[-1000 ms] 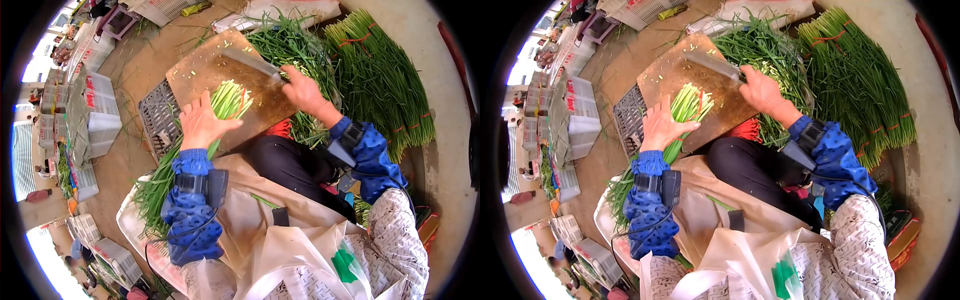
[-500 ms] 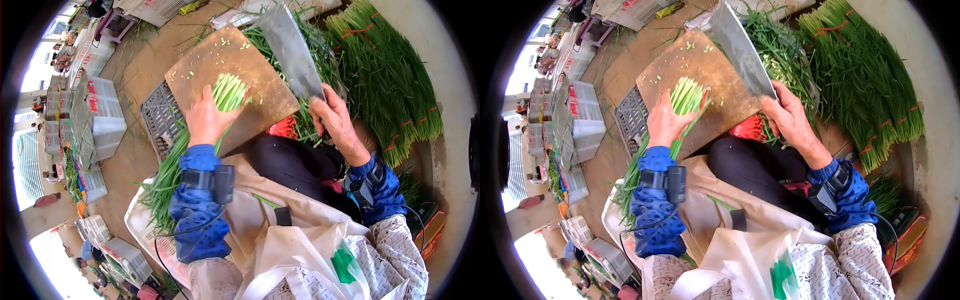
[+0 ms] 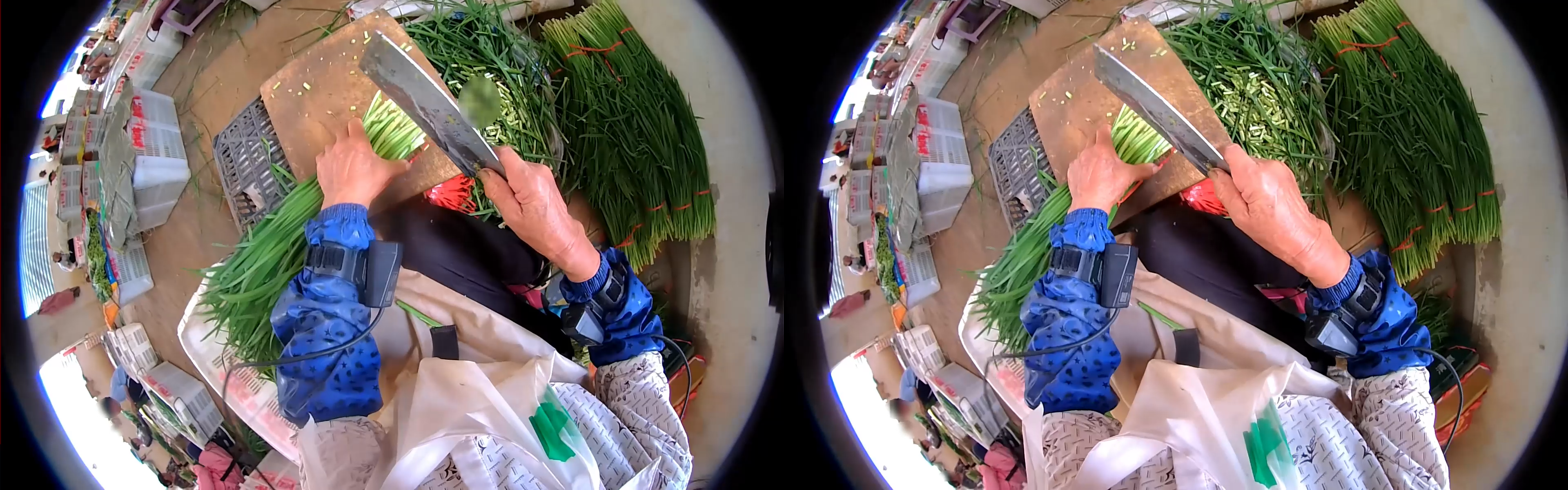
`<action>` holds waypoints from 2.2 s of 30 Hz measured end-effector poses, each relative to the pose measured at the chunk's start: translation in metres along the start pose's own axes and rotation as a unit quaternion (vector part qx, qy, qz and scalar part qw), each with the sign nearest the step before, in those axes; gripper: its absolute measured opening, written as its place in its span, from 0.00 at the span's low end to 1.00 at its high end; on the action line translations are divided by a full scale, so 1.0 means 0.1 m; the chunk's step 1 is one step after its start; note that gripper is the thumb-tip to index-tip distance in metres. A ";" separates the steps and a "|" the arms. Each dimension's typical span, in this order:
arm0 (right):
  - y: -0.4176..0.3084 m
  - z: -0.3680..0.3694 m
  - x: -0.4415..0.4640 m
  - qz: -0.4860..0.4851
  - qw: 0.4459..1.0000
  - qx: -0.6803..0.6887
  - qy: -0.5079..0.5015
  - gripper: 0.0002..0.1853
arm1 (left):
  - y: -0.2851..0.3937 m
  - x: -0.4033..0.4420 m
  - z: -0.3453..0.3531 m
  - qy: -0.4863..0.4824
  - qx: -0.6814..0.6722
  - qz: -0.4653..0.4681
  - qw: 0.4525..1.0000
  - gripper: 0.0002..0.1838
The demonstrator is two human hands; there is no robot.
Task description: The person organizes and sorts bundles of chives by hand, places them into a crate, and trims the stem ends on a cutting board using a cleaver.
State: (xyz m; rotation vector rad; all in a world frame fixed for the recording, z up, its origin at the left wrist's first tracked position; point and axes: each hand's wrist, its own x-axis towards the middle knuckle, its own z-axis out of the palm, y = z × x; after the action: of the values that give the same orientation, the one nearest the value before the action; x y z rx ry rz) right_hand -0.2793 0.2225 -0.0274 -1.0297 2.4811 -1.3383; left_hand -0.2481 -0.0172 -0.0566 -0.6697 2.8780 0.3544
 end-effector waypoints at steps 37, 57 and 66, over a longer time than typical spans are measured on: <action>0.03 0.45 1.22 -0.102 0.905 -0.298 -0.286 0.10 | -0.14 0.15 0.26 0.119 -0.018 0.075 0.990 0.14; 0.33 0.95 0.74 0.030 0.964 -0.259 -0.059 0.08 | -0.04 0.08 0.11 0.064 -0.038 0.067 0.995 0.23; 0.17 0.82 0.83 0.099 0.964 -0.215 -0.124 0.11 | -0.09 0.07 0.14 0.047 -0.014 0.049 0.998 0.40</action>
State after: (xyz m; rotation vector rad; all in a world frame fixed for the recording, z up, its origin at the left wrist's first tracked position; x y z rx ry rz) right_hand -0.3157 0.1207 -0.0738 -0.9208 2.6452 -0.5834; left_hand -0.2490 -0.0247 -0.0730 -0.5654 3.0079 0.3861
